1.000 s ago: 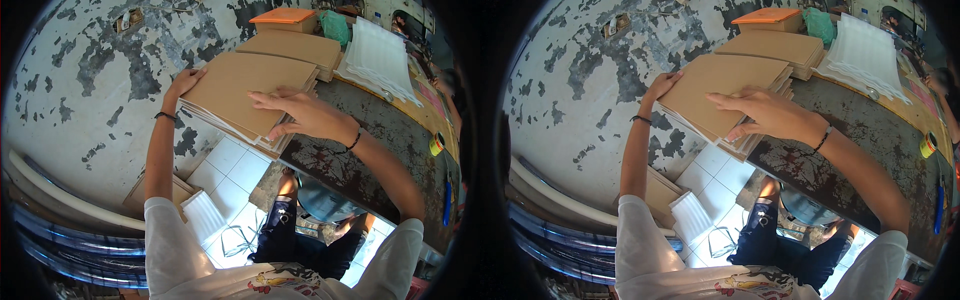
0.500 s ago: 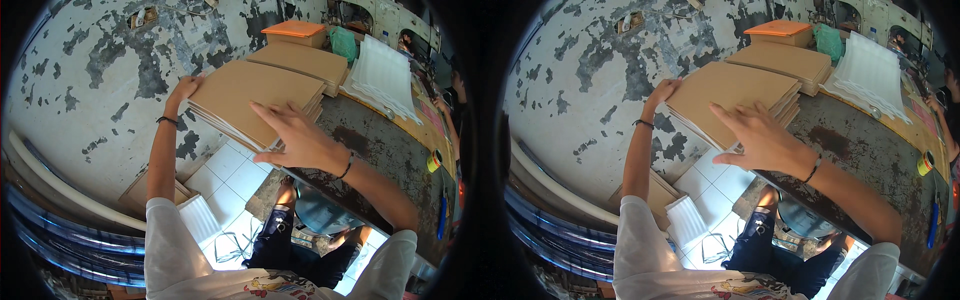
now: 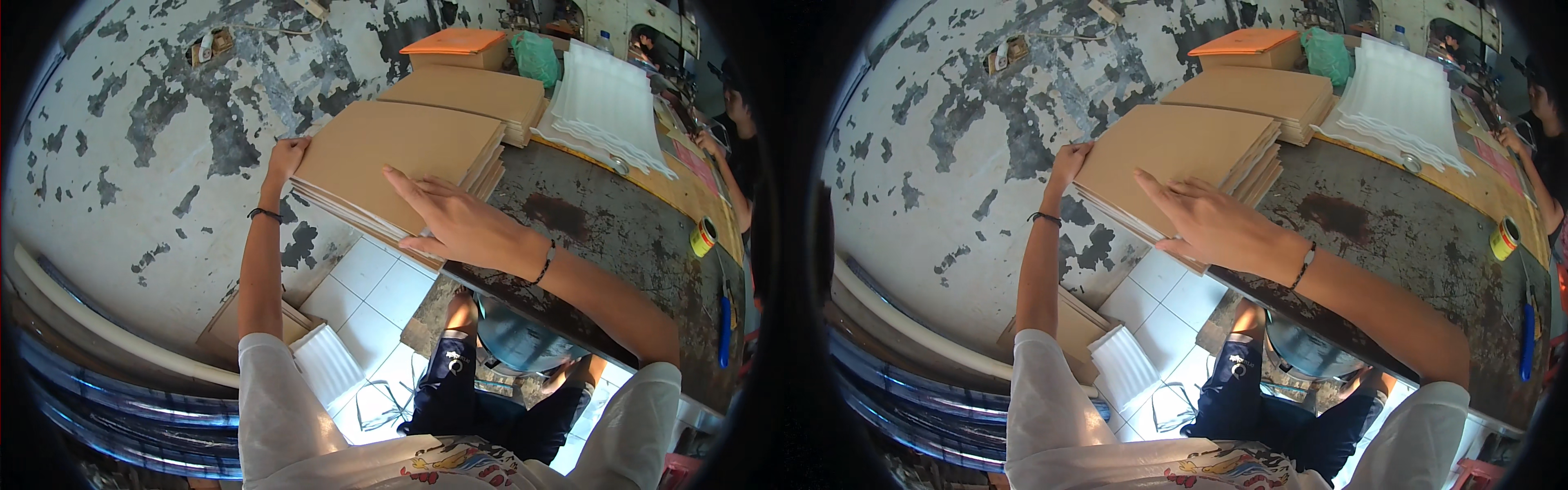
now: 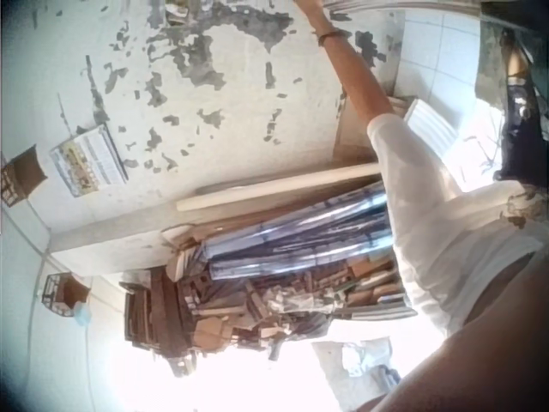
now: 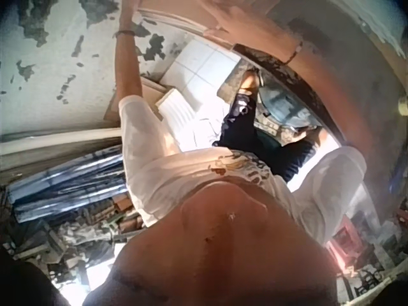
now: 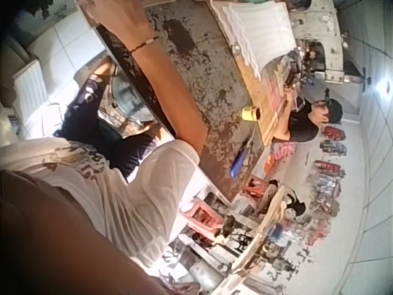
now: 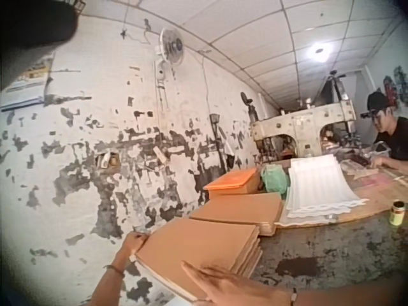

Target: The person attaches foam sheets to cardboard boards by spreading glue from a container onto each cardboard board with their fingers, pressing a foam sheet onto the glued surface, and stacking the assembled pieces.

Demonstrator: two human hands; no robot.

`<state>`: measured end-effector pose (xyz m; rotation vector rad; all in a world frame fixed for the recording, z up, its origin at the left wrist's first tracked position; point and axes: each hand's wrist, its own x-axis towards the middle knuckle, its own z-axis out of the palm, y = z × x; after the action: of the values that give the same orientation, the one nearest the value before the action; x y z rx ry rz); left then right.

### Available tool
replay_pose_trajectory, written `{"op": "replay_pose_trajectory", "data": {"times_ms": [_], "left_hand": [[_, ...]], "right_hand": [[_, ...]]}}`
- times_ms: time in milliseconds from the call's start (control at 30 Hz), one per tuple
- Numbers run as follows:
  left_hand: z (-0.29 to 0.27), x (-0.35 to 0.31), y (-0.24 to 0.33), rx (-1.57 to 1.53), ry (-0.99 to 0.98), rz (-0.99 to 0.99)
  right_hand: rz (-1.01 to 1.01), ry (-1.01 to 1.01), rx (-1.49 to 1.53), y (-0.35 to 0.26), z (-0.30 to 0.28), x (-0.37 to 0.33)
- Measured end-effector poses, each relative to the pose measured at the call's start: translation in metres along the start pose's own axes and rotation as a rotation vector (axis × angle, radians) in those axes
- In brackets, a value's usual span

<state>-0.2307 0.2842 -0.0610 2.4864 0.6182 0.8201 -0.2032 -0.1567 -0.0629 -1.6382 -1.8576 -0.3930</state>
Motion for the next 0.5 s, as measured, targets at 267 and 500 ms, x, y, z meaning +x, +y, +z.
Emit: {"op": "replay_pose_trajectory", "data": {"times_ms": [267,500], "left_hand": [[-0.012,0.012,0.061,0.363,0.063,0.252],[0.036,0.026,0.25,0.255,-0.266,0.755]], "right_hand": [[-0.142,0.097,-0.366,-0.002,-0.017,-0.025],[0.01,0.102,-0.451,-0.02,-0.081,-0.079]]}}
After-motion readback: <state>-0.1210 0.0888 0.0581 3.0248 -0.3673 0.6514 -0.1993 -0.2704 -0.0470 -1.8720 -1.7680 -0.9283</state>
